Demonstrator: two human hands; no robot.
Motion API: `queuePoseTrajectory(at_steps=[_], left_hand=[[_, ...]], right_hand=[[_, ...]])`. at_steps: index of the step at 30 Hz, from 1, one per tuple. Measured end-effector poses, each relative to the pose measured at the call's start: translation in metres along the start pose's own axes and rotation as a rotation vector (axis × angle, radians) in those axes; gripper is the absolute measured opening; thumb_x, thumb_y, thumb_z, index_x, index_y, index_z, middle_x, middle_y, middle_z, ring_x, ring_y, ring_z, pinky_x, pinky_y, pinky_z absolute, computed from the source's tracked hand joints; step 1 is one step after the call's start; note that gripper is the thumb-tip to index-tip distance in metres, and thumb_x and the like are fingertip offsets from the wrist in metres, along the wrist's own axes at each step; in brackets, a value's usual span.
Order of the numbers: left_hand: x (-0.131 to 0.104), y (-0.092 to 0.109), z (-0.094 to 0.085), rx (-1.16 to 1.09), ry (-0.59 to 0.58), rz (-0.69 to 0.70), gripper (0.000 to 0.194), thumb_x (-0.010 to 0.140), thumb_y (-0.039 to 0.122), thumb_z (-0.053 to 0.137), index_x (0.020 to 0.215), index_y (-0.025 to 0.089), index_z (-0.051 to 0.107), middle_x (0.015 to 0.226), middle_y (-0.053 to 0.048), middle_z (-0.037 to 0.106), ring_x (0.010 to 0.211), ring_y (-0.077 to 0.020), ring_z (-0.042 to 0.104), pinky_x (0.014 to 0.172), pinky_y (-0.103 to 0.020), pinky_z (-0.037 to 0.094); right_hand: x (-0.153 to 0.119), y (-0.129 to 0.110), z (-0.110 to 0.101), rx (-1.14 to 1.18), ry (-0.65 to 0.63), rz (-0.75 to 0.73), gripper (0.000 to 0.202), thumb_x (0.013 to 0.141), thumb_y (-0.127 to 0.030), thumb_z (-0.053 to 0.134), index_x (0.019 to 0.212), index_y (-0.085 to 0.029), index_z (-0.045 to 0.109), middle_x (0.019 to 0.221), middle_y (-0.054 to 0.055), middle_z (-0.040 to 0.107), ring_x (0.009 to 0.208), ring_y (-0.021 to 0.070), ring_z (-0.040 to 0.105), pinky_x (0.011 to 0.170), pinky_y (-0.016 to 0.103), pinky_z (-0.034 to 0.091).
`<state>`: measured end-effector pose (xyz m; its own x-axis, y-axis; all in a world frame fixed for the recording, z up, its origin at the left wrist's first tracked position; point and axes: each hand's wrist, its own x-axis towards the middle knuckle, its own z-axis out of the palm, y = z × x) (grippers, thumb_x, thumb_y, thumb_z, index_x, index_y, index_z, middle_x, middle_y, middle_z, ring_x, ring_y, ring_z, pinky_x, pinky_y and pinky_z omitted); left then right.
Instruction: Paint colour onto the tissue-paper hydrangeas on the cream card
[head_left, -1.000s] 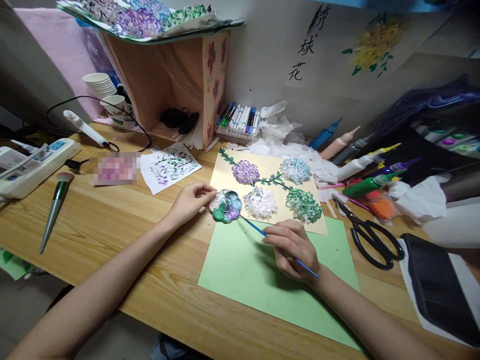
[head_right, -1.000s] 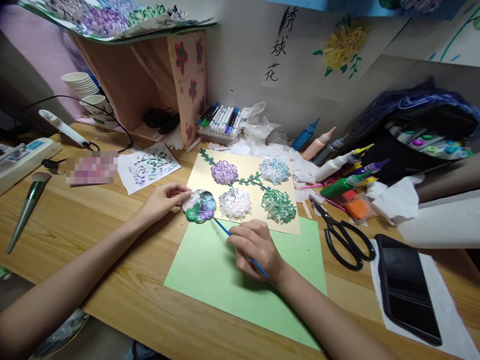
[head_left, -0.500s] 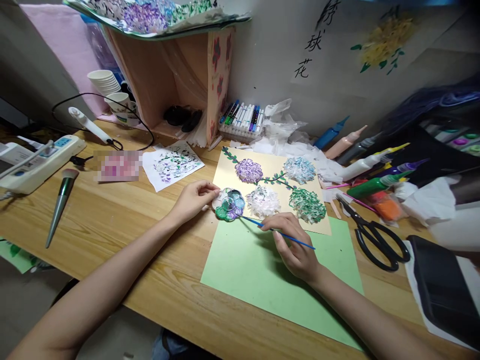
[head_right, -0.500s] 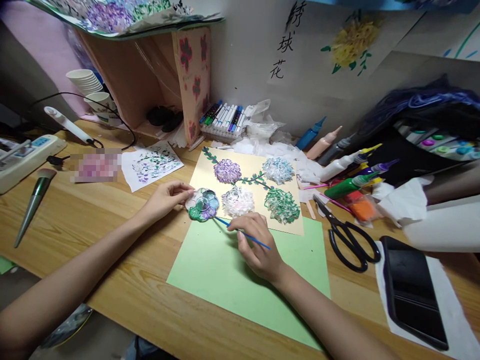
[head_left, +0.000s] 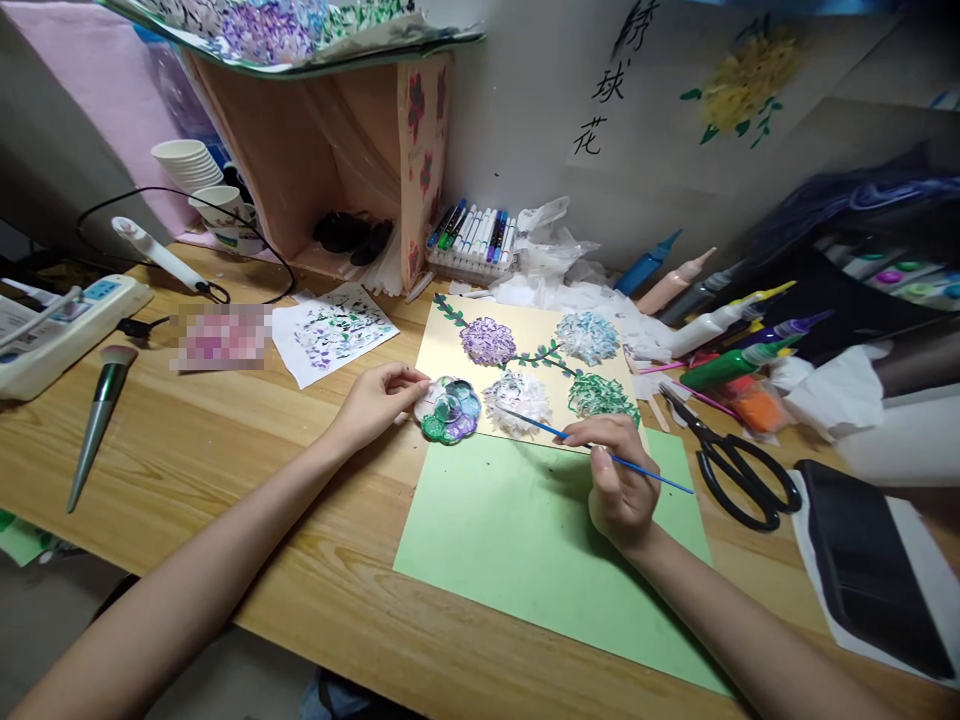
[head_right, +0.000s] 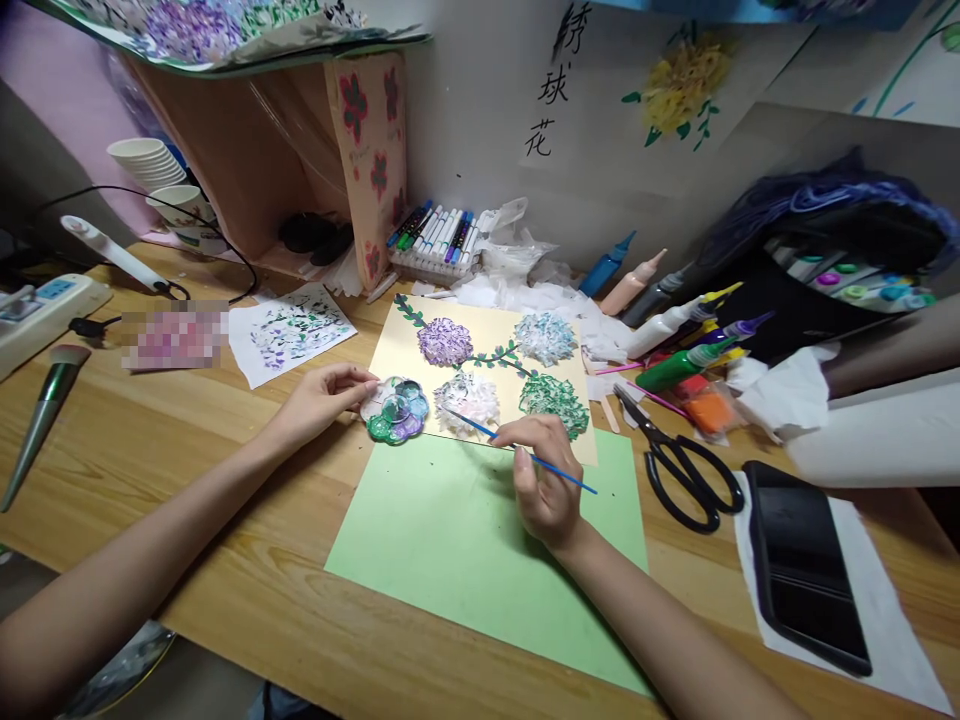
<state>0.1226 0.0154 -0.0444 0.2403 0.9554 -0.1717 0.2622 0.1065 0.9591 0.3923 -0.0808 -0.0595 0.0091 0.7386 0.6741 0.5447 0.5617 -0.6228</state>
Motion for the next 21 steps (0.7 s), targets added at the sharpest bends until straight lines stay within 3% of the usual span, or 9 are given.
queuePoseTrajectory(at_steps=[14, 17, 19, 21], left_hand=[[0.000, 0.001, 0.000, -0.007, 0.006, 0.002, 0.034, 0.072, 0.042, 0.071, 0.087, 0.011, 0.067, 0.075, -0.003, 0.065, 0.062, -0.0115, 0.055, 0.053, -0.022, 0.042], [0.000, 0.002, 0.000, -0.007, 0.002, -0.003, 0.033, 0.073, 0.042, 0.071, 0.086, 0.012, 0.067, 0.074, -0.003, 0.065, 0.060, -0.0113, 0.054, 0.050, -0.022, 0.040], [0.000, 0.002, 0.000, -0.009, 0.004, -0.005, 0.033, 0.072, 0.042, 0.071, 0.086, 0.013, 0.067, 0.074, -0.003, 0.065, 0.060, -0.0117, 0.055, 0.050, -0.022, 0.040], [0.000, 0.002, 0.001, -0.010, 0.009, -0.005, 0.032, 0.072, 0.041, 0.071, 0.085, 0.013, 0.067, 0.075, -0.003, 0.066, 0.061, -0.0123, 0.056, 0.049, -0.022, 0.041]], right_hand=[[-0.002, 0.004, -0.001, -0.078, 0.026, -0.018, 0.021, 0.087, -0.015, 0.044, 0.087, -0.024, 0.063, 0.078, 0.002, 0.068, 0.079, 0.0217, 0.058, 0.073, 0.038, 0.044], [-0.001, 0.002, -0.002, -0.062, 0.051, -0.078, 0.021, 0.085, -0.014, 0.045, 0.089, -0.024, 0.062, 0.081, 0.003, 0.068, 0.080, 0.0220, 0.058, 0.073, 0.038, 0.045], [0.000, -0.002, -0.001, -0.036, 0.019, -0.153, 0.022, 0.083, -0.012, 0.045, 0.093, -0.023, 0.061, 0.083, 0.004, 0.069, 0.081, 0.0218, 0.058, 0.074, 0.038, 0.046], [0.001, -0.008, 0.002, -0.018, -0.091, -0.202, 0.025, 0.081, -0.010, 0.046, 0.096, -0.024, 0.060, 0.085, 0.003, 0.070, 0.082, 0.0209, 0.059, 0.073, 0.036, 0.048]])
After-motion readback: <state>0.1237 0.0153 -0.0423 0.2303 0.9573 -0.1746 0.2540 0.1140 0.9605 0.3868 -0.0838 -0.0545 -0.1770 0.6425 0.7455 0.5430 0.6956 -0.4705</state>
